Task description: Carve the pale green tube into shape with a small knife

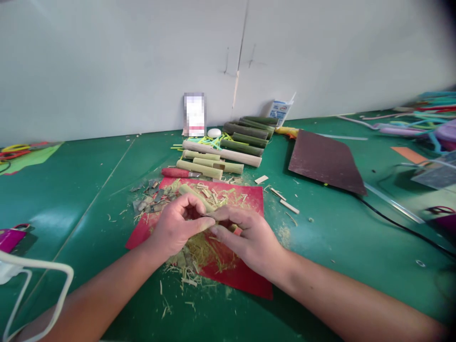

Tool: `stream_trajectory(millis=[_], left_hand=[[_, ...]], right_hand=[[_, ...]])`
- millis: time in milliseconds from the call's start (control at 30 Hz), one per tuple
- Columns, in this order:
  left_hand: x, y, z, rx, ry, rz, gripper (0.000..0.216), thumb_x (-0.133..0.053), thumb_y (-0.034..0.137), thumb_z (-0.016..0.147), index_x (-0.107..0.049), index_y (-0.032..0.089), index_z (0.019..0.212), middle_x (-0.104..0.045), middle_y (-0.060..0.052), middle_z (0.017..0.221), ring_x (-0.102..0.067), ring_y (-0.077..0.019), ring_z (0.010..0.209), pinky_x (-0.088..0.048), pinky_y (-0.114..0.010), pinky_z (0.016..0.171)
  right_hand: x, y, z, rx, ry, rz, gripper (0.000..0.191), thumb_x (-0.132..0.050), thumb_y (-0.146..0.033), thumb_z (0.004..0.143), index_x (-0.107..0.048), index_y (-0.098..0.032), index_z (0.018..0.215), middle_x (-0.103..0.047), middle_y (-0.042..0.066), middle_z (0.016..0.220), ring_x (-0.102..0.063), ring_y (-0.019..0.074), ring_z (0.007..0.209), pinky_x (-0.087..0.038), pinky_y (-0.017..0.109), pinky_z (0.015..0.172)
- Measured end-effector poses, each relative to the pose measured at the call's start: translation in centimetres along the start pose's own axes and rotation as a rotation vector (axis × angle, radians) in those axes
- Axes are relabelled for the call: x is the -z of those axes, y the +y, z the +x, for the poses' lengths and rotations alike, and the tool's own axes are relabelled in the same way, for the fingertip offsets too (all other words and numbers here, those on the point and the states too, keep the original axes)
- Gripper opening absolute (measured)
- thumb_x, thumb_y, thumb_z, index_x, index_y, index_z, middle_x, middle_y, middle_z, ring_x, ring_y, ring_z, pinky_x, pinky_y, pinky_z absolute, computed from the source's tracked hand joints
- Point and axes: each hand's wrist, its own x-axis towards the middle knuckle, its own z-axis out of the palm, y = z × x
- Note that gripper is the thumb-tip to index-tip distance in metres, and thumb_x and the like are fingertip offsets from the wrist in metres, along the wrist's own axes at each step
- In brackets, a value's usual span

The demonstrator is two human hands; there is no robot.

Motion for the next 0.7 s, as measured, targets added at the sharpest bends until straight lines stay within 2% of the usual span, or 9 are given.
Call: stream_trajectory(millis=[267, 333, 467, 567, 700], left_hand=[[0.34, -0.25, -0.08, 0.077, -0.134, -0.085, 0.018, -0.065, 0.033, 0.076, -0.059, 0.017, 0.083, -0.055, 0.001, 0.066, -0.048, -0.0078, 0.053, -0.039, -0.021, 0.049], [0.4, -0.33, -0.12, 0.031, -0.119, -0.058, 0.018, -0.065, 0.032, 0.077, -0.061, 0.017, 0.086, -0.058, -0.001, 0.072, -0.053, -0.0098, 0.059, -0.044, -0.022, 0.054], [0.24, -0.29, -0.38, -0.064, -0.009, 0.073, 0.016, -0.068, 0.024, 0.074, -0.062, 0.019, 0.088, -0.062, -0.002, 0.083, -0.057, -0.0128, 0.074, -0.049, -0.024, 0.067], [0.1, -0.29, -0.55, -0.06, 0.023, 0.15, 0.016, -0.067, 0.022, 0.074, -0.063, 0.02, 0.09, -0.063, -0.002, 0.086, -0.058, -0.0135, 0.077, -0.049, -0.025, 0.068], [-0.13, -0.23, -0.54, 0.005, -0.02, 0.123, 0.019, -0.066, 0.023, 0.076, -0.064, 0.02, 0.094, -0.064, -0.003, 0.088, -0.058, -0.0126, 0.074, -0.049, -0.024, 0.065]], right_hand=[[0.17, -0.26, 0.13, -0.102, -0.006, 0.179, 0.012, -0.058, -0.028, 0.081, -0.067, -0.021, 0.08, -0.068, 0.0, 0.079, -0.061, 0.0135, 0.073, -0.049, 0.028, 0.069], [0.12, -0.16, 0.09, -0.128, 0.026, 0.189, 0.01, -0.059, -0.027, 0.08, -0.067, -0.021, 0.08, -0.068, 0.0, 0.078, -0.061, 0.0136, 0.072, -0.049, 0.028, 0.068], [-0.04, 0.14, 0.02, -0.174, 0.068, 0.146, 0.01, -0.058, -0.025, 0.079, -0.065, -0.021, 0.085, -0.068, 0.001, 0.081, -0.061, 0.0132, 0.071, -0.049, 0.028, 0.066], [-0.14, 0.25, 0.02, -0.19, 0.117, 0.144, 0.017, -0.059, -0.023, 0.077, -0.058, -0.02, 0.094, -0.065, 0.0, 0.075, -0.059, 0.0121, 0.066, -0.048, 0.026, 0.062], [-0.18, 0.36, 0.01, -0.162, 0.147, 0.111, 0.031, -0.058, -0.021, 0.076, -0.048, -0.022, 0.106, -0.06, -0.004, 0.067, -0.057, 0.0105, 0.06, -0.045, 0.025, 0.059]])
